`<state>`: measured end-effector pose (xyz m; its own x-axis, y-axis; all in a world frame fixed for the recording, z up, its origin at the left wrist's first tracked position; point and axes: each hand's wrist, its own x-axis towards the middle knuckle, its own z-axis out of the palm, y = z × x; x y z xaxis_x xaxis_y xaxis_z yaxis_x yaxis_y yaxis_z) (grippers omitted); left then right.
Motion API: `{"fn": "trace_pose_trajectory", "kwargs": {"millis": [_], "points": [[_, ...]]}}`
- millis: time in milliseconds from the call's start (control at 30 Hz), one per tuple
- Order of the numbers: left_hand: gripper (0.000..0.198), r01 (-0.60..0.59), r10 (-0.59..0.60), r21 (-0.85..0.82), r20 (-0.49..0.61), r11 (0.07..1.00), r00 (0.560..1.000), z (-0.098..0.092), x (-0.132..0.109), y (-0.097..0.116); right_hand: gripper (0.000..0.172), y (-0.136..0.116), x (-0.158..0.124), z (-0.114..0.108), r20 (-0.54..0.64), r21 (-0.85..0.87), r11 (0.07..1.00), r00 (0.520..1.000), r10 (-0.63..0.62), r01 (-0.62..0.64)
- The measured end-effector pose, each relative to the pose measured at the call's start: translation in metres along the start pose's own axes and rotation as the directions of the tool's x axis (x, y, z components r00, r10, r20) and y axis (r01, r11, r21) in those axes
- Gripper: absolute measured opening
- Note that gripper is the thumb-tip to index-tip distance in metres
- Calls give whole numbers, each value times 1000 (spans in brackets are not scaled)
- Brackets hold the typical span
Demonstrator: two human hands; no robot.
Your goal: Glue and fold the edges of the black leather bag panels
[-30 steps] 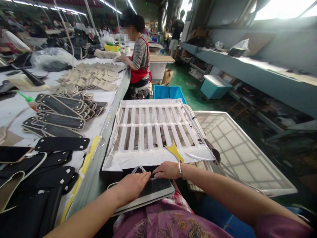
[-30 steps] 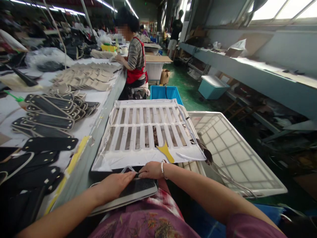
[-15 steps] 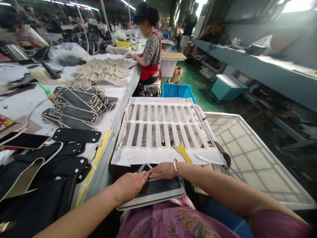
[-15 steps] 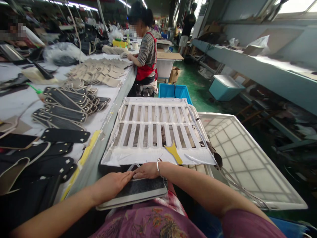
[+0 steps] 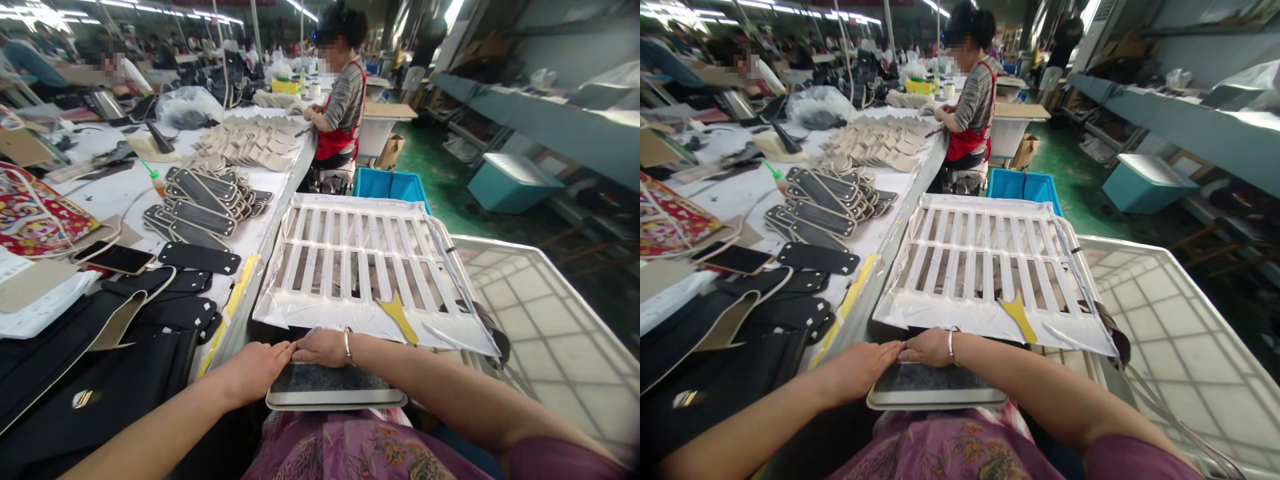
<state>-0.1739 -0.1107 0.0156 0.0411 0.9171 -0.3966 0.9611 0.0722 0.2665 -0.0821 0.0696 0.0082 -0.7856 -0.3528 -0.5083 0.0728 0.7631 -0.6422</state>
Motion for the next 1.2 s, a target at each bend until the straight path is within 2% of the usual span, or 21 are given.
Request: {"fn": "trace_pose_trajectory", "kwargs": {"millis": [67,133,200,267,367,433,467,500,567,667,733,800,867,933,1033,1133,1200], "points": [[44,12,-15,-89,-28,996,999,-2,-4,0,51,-9,7,0,-2,-46,998,999,41,-41],[46,64,-80,-219,-62,974,995,-3,-10,-1,52,-15,11,1,-22,-64,997,999,50,-51],[51,143,-172,-309,-69,940,983,-1,-18,-1,55,-14,10,3,-54,-55,998,998,23,-26],[54,213,-243,-321,-55,923,968,2,-26,0,59,-4,1,5,-76,-33,999,997,2,-5],[54,310,-337,-247,-73,918,939,8,-37,4,64,23,-30,4,-70,26,999,997,35,-33],[52,319,-344,-164,-156,933,926,11,-42,10,65,40,-62,4,-94,56,994,991,97,-92],[50,296,-318,-129,-218,946,923,12,-42,15,64,47,-79,5,-149,63,989,979,143,-134],[48,255,-274,-101,-285,962,919,13,-40,21,62,52,-97,8,-233,69,983,955,182,-171],[44,122,-137,-61,-410,991,902,18,-29,39,55,54,-131,21,-450,76,977,867,212,-200],[41,-133,105,-16,-526,991,844,27,2,75,45,46,-166,59,-703,6,990,703,105,-141],[36,-216,164,-30,-553,976,817,33,24,98,39,39,-175,90,-793,-53,990,608,38,-132],[27,-207,131,-83,-541,975,831,34,41,116,26,35,-175,116,-861,-64,987,508,19,-145],[20,-155,71,-126,-507,980,859,32,50,127,13,34,-169,134,-902,-59,986,432,15,-156],[19,-113,40,-123,-484,986,874,29,53,133,8,36,-163,144,-924,-63,986,384,2,-155],[23,-56,6,-94,-467,994,884,26,51,139,11,38,-158,148,-945,-52,989,328,-4,-136],[24,3,-57,-114,-476,993,878,26,50,145,12,37,-155,150,-962,-25,989,271,16,-146],[24,33,-99,-141,-495,989,863,27,50,149,13,35,-153,153,-976,-11,987,217,25,-162]]}}
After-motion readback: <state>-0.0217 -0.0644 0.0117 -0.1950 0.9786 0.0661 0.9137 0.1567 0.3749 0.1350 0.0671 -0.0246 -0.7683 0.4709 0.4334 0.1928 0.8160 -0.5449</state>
